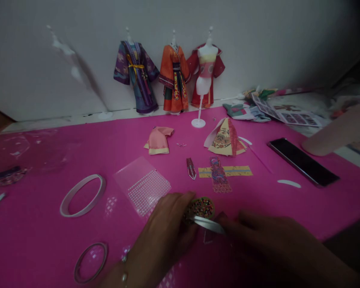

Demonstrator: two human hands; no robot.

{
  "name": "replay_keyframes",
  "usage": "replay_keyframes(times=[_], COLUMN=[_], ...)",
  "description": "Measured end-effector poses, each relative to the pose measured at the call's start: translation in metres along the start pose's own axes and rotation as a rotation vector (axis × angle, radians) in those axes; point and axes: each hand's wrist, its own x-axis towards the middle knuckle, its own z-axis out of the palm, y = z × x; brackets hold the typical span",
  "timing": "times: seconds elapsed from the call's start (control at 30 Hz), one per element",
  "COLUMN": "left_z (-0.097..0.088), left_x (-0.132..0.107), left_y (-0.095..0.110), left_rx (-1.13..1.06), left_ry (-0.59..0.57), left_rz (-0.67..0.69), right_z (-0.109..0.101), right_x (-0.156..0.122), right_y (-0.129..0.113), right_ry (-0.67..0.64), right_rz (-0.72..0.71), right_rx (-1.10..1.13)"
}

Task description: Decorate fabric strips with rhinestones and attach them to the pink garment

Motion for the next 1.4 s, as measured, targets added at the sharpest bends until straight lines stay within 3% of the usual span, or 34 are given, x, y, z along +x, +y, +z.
replay_keyframes(times=[0.17, 0.43, 1.4], left_z=[0.001, 0.000, 0.000], left_x=[0.000, -0.002, -0.002], left_y=[-0.001, -0.003, -0.001], left_rx=[0.011, 0.003, 0.019], left_ry=[0.003, -0.006, -0.020], left_rz=[0.001, -0.005, -0.017], right_z=[0.004, 0.016, 0.011], right_x=[-0.002, -0.006, -0.004], right_y=[-0.001, 0.001, 0.000], right_ry=[-0.004, 0.058, 0.065], right_rz=[0.027, 0.053, 0.012], right_rx=[0.081, -0.022, -0.035])
